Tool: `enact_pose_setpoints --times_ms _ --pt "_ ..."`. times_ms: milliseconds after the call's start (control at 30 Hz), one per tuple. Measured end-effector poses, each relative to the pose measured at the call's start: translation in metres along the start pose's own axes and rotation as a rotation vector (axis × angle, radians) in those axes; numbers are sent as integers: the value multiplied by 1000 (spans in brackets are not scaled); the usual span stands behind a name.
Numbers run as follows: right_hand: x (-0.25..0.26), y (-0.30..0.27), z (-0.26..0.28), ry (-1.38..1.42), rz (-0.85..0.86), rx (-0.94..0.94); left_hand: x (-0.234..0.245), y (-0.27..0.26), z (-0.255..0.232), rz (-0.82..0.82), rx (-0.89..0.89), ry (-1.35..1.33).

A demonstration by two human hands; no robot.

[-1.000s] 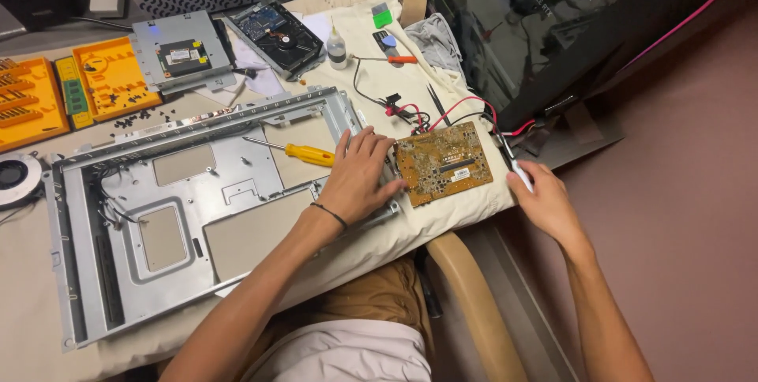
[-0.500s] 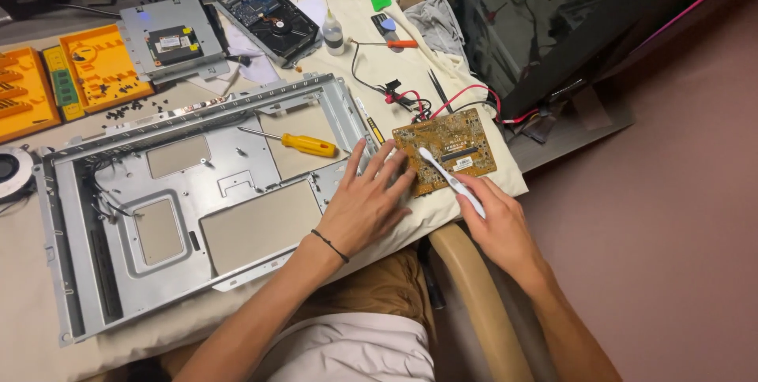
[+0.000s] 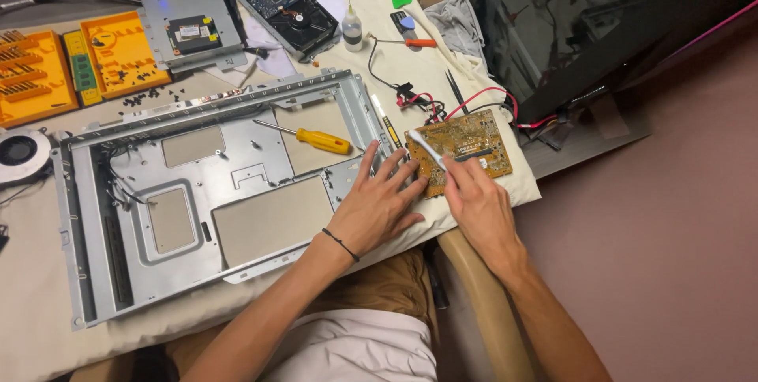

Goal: The person cleans a circuit board using a white brush, scrubbing both sides of the board while holding it over a workbench. The person then places the circuit board into a metal chassis.

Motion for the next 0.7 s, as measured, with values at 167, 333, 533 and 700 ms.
enact_pose_setpoints --times_ms 167,333,533,700 --pt "-7 -2 -1 -95 -29 27 -2 0 -1 4 1 12" --pt "10 11 0 -55 24 -46 5 -1 -1 23 8 -1" --pt "-2 9 4 -9 81 -42 1 -2 -2 11 9 1" --pt "5 12 -9 35 7 -56 5 -3 -1 -20 9 3"
Point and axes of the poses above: each hand's wrist, its own y-axis towards the middle knuckle, its own x-axis out of the back of the hand, z = x × y, the point moved 9 cm from there along y, towards the middle knuckle, and after that the axes turned 2 degrees about z, right-handed, at the moved point
